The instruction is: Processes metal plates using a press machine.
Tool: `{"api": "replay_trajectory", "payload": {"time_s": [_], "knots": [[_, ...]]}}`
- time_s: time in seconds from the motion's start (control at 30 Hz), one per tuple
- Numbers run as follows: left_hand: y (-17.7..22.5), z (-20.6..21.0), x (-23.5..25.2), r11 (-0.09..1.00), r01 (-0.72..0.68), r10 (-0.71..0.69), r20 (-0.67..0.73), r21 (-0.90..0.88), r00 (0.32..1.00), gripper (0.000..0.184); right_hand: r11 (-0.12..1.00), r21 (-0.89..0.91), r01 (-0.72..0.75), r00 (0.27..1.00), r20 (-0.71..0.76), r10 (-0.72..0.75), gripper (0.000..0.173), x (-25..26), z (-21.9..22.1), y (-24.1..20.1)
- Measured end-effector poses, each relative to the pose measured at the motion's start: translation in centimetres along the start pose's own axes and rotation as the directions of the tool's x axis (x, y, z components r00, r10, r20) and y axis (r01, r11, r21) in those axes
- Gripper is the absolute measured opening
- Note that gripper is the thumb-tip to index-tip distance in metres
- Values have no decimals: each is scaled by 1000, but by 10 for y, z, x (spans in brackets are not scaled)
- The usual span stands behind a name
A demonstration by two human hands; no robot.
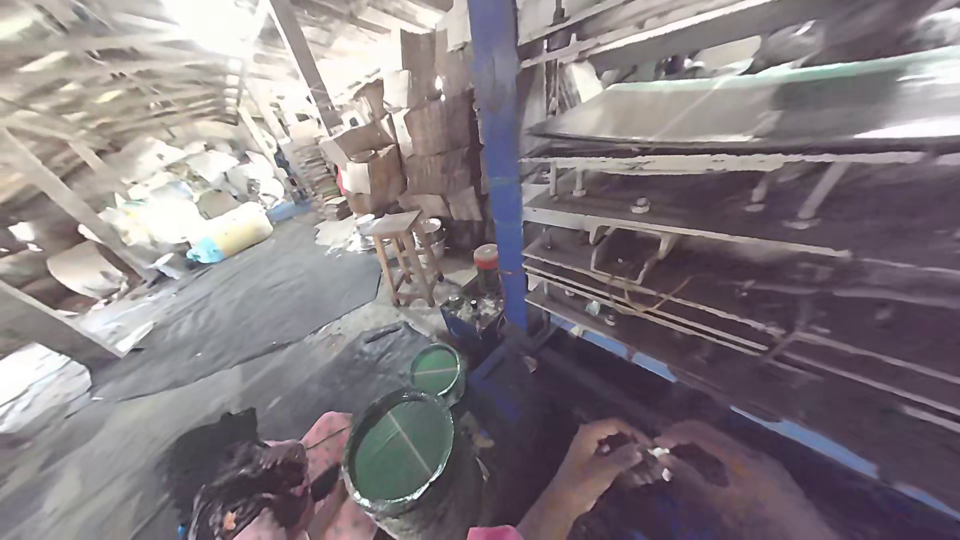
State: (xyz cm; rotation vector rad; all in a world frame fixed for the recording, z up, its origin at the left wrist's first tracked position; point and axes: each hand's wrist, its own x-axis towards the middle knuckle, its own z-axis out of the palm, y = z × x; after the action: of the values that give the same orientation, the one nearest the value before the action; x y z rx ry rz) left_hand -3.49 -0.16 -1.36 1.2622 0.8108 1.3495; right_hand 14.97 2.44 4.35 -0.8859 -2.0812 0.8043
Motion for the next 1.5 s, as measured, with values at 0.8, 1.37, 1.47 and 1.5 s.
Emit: {"api": "replay_trajectory", "payload": {"time_s": [0.8, 1.37, 1.47, 1.5], "knots": [[-2, 5, 3, 996, -32, 46, -192, 78, 980, 14, 998, 1, 66, 994, -81, -66, 21, 1, 18, 14], [1, 10, -1, 995, 104, -100, -295, -1, 950, 17, 998, 59, -8, 995, -100, 14, 15, 5, 23, -3], [1, 15, -2, 987, 142, -157, -227, -82, 961, 26, 997, -47, 58, 982, -178, -65, 15, 3, 30, 0], [0, 15, -2, 979, 160, -184, -210, -126, 960, 28, 995, -85, 56, 980, -186, -71, 15, 2, 32, 1]]}}
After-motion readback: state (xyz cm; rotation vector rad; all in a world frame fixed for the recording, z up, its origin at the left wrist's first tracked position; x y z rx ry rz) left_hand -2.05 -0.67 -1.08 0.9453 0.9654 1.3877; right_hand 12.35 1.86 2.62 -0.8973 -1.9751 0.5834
